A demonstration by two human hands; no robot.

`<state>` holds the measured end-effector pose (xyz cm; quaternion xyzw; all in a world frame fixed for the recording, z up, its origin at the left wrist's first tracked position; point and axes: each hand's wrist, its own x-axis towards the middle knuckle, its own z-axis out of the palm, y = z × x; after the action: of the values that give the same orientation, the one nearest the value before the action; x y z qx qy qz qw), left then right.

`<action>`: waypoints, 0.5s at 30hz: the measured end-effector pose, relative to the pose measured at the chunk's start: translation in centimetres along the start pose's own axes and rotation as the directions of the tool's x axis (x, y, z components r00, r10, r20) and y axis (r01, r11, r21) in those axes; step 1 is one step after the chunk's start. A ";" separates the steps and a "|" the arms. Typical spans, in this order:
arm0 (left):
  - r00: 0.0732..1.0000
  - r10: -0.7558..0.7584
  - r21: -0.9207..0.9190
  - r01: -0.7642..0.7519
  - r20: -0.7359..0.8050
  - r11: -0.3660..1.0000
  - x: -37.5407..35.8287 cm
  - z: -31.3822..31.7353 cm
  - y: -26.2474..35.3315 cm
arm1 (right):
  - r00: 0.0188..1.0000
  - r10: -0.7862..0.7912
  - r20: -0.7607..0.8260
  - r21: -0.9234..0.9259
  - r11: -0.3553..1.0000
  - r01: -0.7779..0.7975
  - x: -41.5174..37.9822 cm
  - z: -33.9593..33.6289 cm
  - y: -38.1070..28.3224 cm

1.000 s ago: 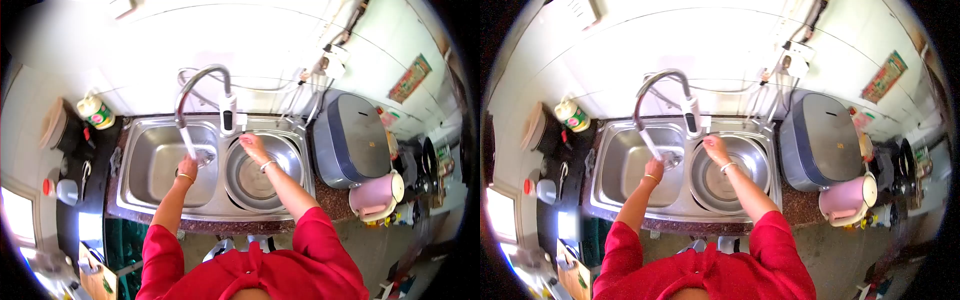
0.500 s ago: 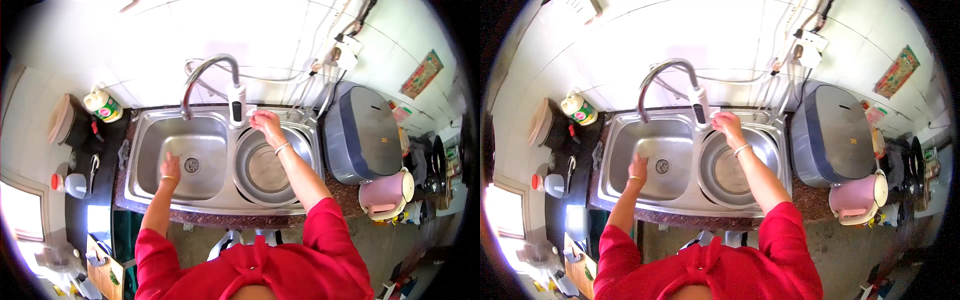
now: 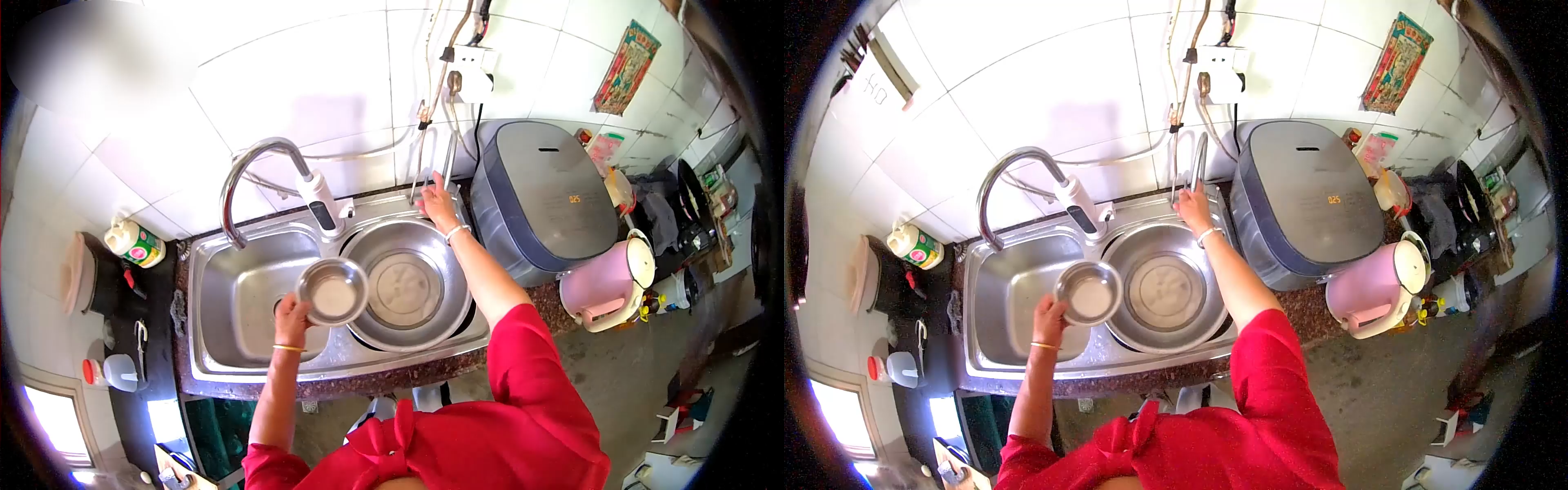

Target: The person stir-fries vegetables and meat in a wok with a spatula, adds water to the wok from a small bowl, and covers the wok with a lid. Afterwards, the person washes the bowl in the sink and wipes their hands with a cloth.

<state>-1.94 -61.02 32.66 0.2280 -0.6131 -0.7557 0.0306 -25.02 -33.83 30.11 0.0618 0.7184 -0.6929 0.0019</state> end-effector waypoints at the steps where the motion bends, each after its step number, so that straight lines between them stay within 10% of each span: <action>1: 0.999 -0.016 -0.019 0.017 0.034 1.000 0.0 2.1 0.9 | 1.000 -0.006 -0.002 0.011 1.000 0.006 0.6 -0.1 0.3; 9: 0.956 0.067 -0.169 -0.018 0.287 0.985 3.2 14.4 3.2 | 0.797 -0.578 0.172 -0.238 0.761 0.603 -0.9 -1.3 5.8; 15: 0.952 0.000 -0.179 0.058 0.306 0.982 4.5 17.0 2.1 | 0.893 -0.325 0.310 -0.143 0.913 0.382 -2.8 -3.1 4.0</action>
<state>-12.94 -47.49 35.74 0.1140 -0.5338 -0.8361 -0.0545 -21.63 -30.82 26.52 -0.1696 0.7758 -0.6075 -0.0169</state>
